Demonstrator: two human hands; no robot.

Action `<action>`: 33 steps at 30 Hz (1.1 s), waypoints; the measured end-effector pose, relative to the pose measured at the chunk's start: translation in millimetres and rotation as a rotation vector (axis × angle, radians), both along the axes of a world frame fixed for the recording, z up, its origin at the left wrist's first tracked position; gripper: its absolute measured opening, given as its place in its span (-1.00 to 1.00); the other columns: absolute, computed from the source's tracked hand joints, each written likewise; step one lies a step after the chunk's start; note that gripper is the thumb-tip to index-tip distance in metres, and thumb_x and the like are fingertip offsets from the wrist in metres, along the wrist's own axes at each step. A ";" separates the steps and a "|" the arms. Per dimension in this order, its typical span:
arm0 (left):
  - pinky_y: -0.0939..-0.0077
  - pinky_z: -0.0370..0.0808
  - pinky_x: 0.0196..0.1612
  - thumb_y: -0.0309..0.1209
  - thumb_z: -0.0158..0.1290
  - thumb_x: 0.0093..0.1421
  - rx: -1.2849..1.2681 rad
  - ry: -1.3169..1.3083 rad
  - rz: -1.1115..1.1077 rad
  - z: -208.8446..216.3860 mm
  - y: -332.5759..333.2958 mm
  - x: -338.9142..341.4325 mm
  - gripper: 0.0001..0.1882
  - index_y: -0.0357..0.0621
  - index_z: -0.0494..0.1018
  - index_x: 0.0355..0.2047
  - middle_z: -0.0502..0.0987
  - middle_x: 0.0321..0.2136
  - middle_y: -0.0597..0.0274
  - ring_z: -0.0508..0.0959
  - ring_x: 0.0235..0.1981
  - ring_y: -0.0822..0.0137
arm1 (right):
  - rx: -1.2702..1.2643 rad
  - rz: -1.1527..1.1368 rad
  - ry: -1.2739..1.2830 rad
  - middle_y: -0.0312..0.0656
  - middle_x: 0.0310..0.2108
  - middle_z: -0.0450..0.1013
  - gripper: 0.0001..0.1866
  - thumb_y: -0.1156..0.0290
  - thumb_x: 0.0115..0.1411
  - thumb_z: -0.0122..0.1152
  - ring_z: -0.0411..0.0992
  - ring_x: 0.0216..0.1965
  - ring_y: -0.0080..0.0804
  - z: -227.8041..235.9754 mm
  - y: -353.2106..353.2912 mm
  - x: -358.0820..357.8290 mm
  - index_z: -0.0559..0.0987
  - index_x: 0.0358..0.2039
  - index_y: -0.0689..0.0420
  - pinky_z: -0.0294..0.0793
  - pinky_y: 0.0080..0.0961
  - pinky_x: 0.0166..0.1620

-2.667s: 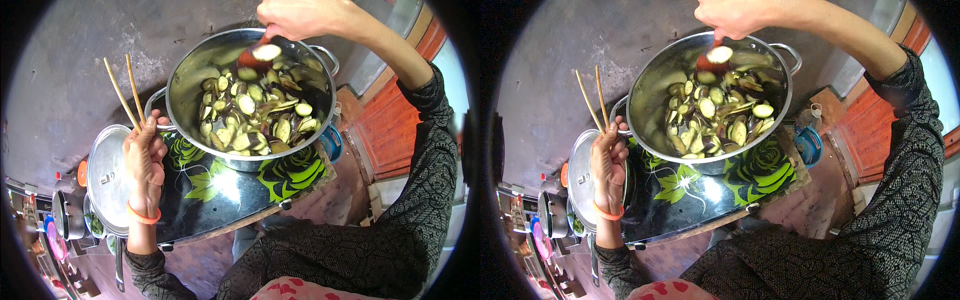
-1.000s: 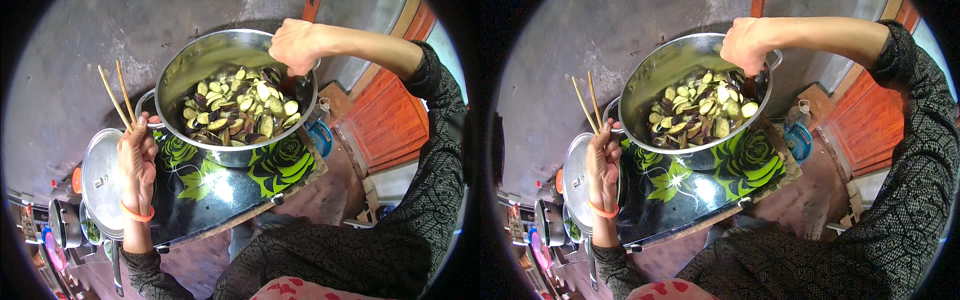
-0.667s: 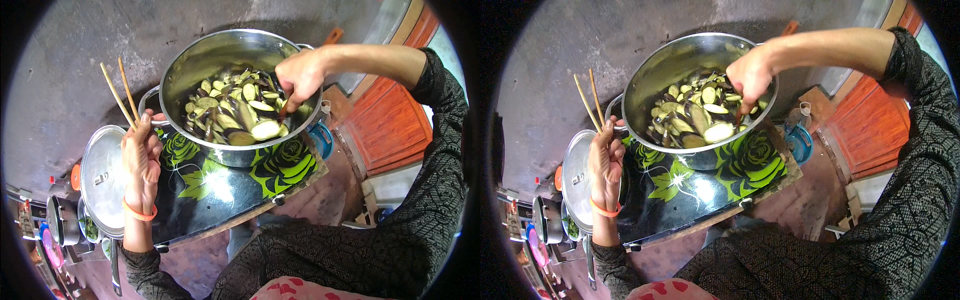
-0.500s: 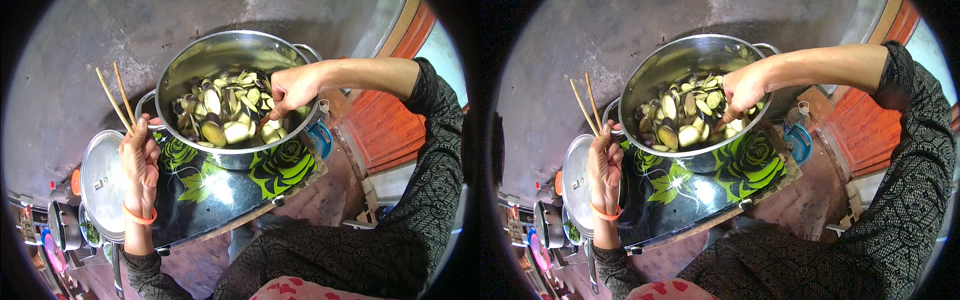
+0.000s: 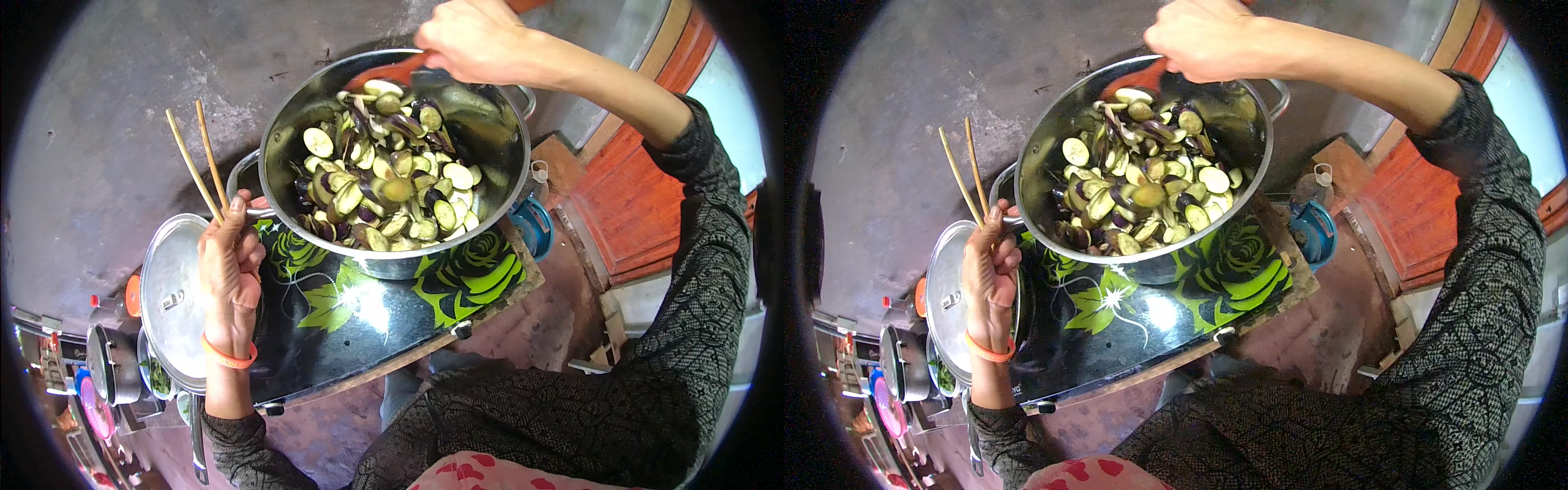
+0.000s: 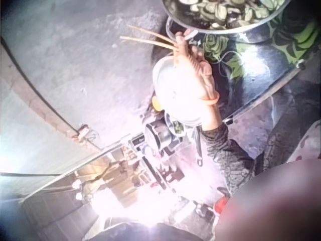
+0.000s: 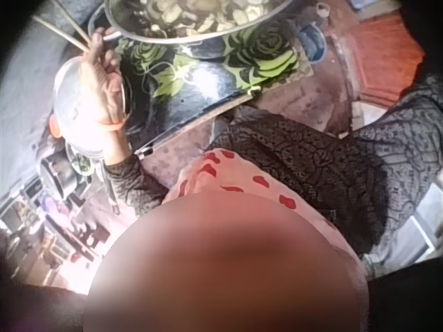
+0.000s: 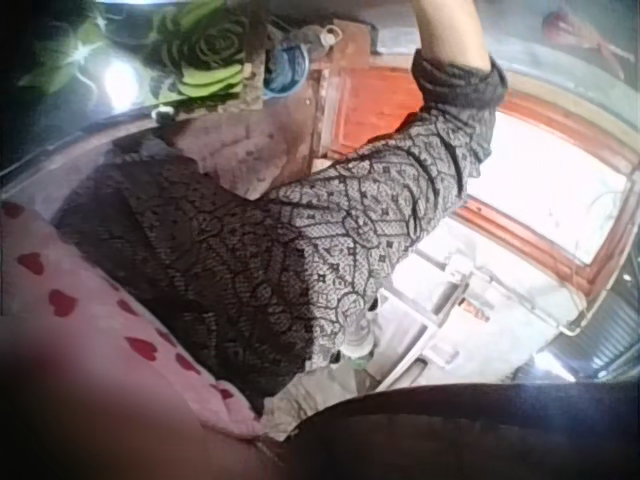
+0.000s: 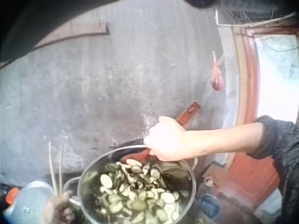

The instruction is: The person stir-fries chopped green vegetables in a pan using chopsticks, then adds cubed white blocks and liquid seasoning to a pot containing sliced eggplant. They stir the mixture with a wooden spatula and cover the pot.

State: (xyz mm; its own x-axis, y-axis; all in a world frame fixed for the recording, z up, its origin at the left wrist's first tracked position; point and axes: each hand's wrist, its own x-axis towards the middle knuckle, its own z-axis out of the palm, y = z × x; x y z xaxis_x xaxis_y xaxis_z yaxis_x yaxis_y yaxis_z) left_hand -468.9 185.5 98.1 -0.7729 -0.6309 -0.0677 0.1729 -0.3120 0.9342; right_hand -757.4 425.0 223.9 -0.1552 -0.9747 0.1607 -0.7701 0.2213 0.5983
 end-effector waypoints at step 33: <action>0.76 0.01 -0.68 -0.33 0.13 0.36 0.003 0.037 0.031 -8.2 -3.6 -1.5 -0.72 -0.30 0.51 -0.05 0.66 -0.25 0.09 0.06 -0.73 0.70 | 0.192 0.072 0.060 -0.10 -0.55 0.59 -0.79 0.26 0.02 0.39 0.62 -0.41 -0.18 -52.8 -53.9 -10.3 0.68 -0.55 0.14 0.56 -0.25 -0.32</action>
State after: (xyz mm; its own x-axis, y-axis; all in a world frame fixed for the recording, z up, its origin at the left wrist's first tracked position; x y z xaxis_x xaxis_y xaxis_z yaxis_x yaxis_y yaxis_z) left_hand -470.4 181.9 89.8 -0.7548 -0.6547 -0.0411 0.2174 -0.3088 0.9260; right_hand -767.7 371.0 171.1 -0.0796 -0.9966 -0.0225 -0.7413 0.0441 0.6697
